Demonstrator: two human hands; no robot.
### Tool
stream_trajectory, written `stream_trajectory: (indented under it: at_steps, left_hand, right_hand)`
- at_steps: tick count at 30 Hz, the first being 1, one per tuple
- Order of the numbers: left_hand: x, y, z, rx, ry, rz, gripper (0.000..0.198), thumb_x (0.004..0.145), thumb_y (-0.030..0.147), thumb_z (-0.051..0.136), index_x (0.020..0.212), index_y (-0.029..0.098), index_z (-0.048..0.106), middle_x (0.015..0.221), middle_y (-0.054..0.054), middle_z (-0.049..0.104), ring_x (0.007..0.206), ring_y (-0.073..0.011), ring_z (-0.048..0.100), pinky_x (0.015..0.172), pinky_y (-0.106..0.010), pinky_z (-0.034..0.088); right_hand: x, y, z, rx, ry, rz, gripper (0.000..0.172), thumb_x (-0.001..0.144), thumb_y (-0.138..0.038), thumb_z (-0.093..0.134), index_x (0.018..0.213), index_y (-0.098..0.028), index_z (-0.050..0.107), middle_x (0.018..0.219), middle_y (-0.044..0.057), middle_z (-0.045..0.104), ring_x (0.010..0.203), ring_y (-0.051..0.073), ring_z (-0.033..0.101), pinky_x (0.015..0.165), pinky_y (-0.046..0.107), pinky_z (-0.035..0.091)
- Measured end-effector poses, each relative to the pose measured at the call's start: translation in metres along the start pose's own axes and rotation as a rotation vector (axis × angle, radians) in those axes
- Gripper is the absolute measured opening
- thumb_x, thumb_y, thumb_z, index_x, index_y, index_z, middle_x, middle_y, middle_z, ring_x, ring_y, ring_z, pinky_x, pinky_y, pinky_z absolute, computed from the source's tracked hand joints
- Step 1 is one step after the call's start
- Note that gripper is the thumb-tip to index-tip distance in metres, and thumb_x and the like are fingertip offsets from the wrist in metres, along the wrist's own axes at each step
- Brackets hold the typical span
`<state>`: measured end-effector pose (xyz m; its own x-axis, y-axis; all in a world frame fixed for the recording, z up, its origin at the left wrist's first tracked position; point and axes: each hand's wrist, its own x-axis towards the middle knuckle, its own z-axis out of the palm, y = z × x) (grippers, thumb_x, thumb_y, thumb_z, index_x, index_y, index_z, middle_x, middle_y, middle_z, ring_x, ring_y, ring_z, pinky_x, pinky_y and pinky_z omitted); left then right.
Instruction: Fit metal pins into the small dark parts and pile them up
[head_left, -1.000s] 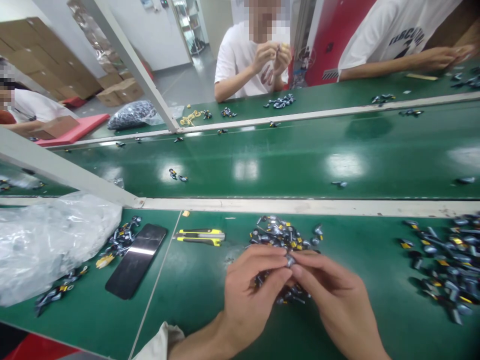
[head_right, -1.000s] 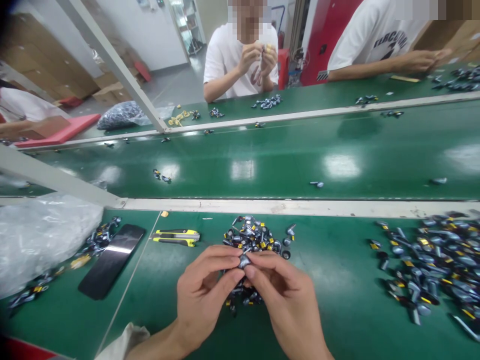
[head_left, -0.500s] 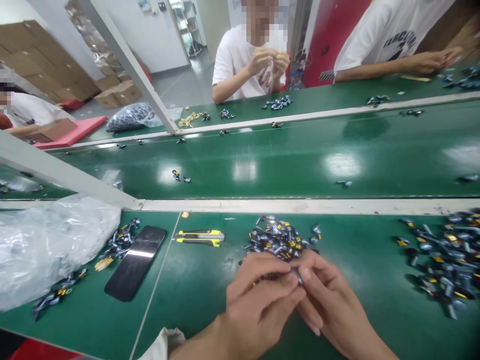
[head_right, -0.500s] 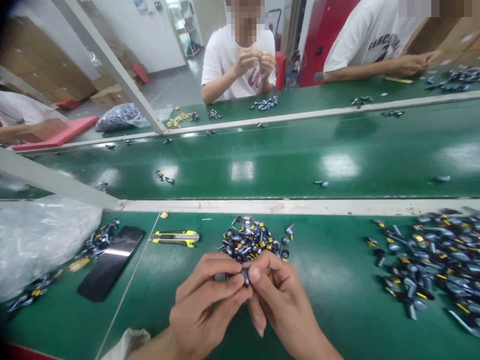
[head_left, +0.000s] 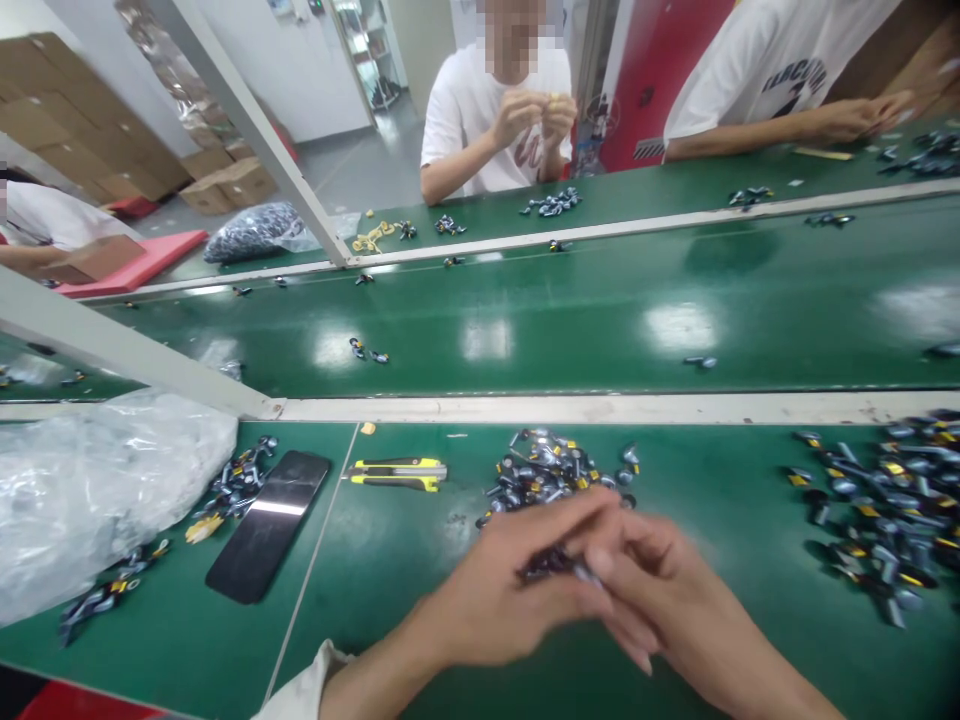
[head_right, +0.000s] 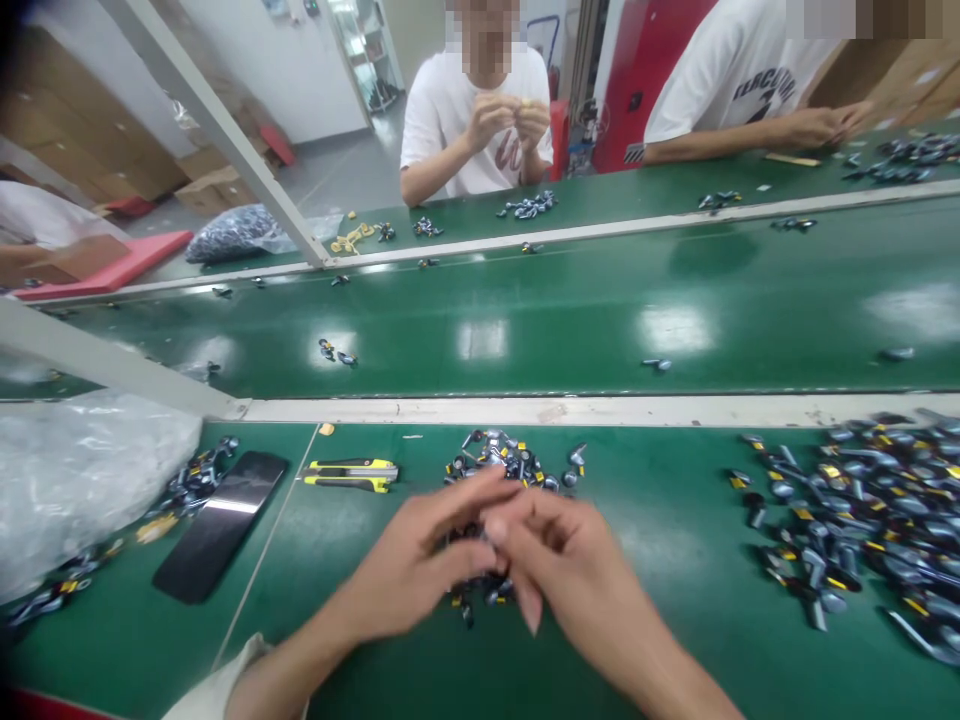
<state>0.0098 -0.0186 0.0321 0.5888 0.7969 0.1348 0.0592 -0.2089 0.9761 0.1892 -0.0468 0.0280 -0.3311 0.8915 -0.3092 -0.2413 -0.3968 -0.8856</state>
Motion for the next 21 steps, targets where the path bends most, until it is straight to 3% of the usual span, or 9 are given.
stream_trajectory:
  at_steps: [2, 4, 5, 9, 12, 15, 17, 20, 21]
  left_hand:
    - [0.013, -0.006, -0.022, 0.247, 0.091, -0.054, 0.045, 0.094, 0.025, 0.068, 0.139, 0.028, 0.061, 0.128, -0.005, 0.074, 0.113, -0.0223, 0.073, 0.101, -0.036, 0.057]
    - [0.031, -0.016, -0.059, 0.63, 0.267, -0.071, 0.02, 0.096, 0.024, 0.064, 0.112, 0.024, 0.076, 0.111, -0.004, 0.079, 0.104, -0.0219, 0.074, 0.098, -0.037, 0.057]
    - [0.041, -0.022, -0.082, 0.704, 0.343, -0.086, 0.019, 0.098, 0.019, 0.06, 0.105, 0.021, 0.078, 0.11, -0.007, 0.078, 0.106, -0.0243, 0.072, 0.101, -0.041, 0.055]
    - [0.073, -0.042, -0.17, 0.825, 0.505, -0.127, 0.025, 0.098, 0.024, 0.061, 0.12, 0.015, 0.068, 0.126, -0.012, 0.067, 0.114, -0.0273, 0.065, 0.103, -0.049, 0.051]
    - [0.08, -0.052, -0.207, 0.853, 0.513, -0.179, 0.036, 0.098, 0.033, 0.063, 0.128, 0.015, 0.06, 0.13, -0.011, 0.063, 0.111, -0.0261, 0.066, 0.094, -0.047, 0.057]
    - [0.078, -0.055, -0.218, 0.836, 0.478, -0.233, 0.035, 0.098, 0.035, 0.062, 0.126, 0.014, 0.061, 0.127, -0.009, 0.063, 0.108, -0.0258, 0.067, 0.091, -0.045, 0.058]
    - [0.074, -0.051, -0.21, 0.802, 0.456, -0.26, 0.029, 0.097, 0.033, 0.064, 0.118, 0.013, 0.066, 0.119, -0.009, 0.068, 0.104, -0.0245, 0.068, 0.09, -0.043, 0.058]
    - [0.063, -0.038, -0.167, 0.706, 0.425, -0.268, 0.017, 0.089, 0.021, 0.072, 0.103, 0.013, 0.073, 0.096, -0.007, 0.075, 0.089, -0.0209, 0.072, 0.088, -0.038, 0.059]
    - [0.057, -0.032, -0.145, 0.66, 0.416, -0.257, 0.025, 0.088, 0.018, 0.072, 0.112, 0.015, 0.072, 0.096, -0.006, 0.076, 0.088, -0.0194, 0.073, 0.087, -0.036, 0.059]
  right_hand:
    - [0.017, -0.016, -0.015, -0.352, 0.151, -0.107, 0.032, 0.093, -0.048, 0.067, 0.078, -0.02, 0.07, 0.045, -0.005, 0.056, 0.042, 0.01, 0.049, 0.047, 0.022, 0.043]
    - [0.046, -0.032, -0.039, -0.723, 0.277, -0.231, 0.029, 0.094, -0.044, 0.065, 0.102, -0.019, 0.076, 0.062, 0.001, 0.071, 0.055, 0.016, 0.064, 0.056, 0.026, 0.051]
    - [0.063, -0.039, -0.053, -0.89, 0.324, -0.237, 0.031, 0.095, -0.041, 0.061, 0.111, -0.018, 0.075, 0.072, 0.003, 0.076, 0.059, 0.018, 0.068, 0.06, 0.029, 0.054]
    - [0.13, -0.054, -0.098, -1.059, 0.481, -0.283, 0.025, 0.091, -0.024, 0.061, 0.104, -0.013, 0.08, 0.098, 0.014, 0.082, 0.09, 0.028, 0.075, 0.086, 0.038, 0.054]
    - [0.153, -0.056, -0.111, -1.125, 0.538, -0.313, 0.027, 0.089, -0.023, 0.063, 0.106, -0.012, 0.081, 0.105, 0.017, 0.08, 0.097, 0.032, 0.074, 0.092, 0.041, 0.052]
    - [0.141, -0.058, -0.111, -1.143, 0.588, -0.339, 0.038, 0.091, -0.026, 0.061, 0.121, -0.008, 0.075, 0.122, 0.021, 0.074, 0.098, 0.033, 0.073, 0.095, 0.046, 0.05]
    - [0.119, -0.058, -0.105, -1.129, 0.587, -0.338, 0.037, 0.093, -0.028, 0.059, 0.12, -0.011, 0.075, 0.121, 0.02, 0.075, 0.097, 0.033, 0.073, 0.093, 0.047, 0.051]
    - [0.079, -0.051, -0.082, -1.06, 0.447, -0.291, 0.03, 0.094, -0.037, 0.06, 0.108, -0.019, 0.08, 0.096, 0.01, 0.082, 0.082, 0.028, 0.075, 0.077, 0.039, 0.058]
    - [0.066, -0.045, -0.071, -1.0, 0.381, -0.266, 0.031, 0.095, -0.04, 0.059, 0.11, -0.021, 0.078, 0.089, 0.007, 0.082, 0.076, 0.026, 0.075, 0.07, 0.036, 0.059]
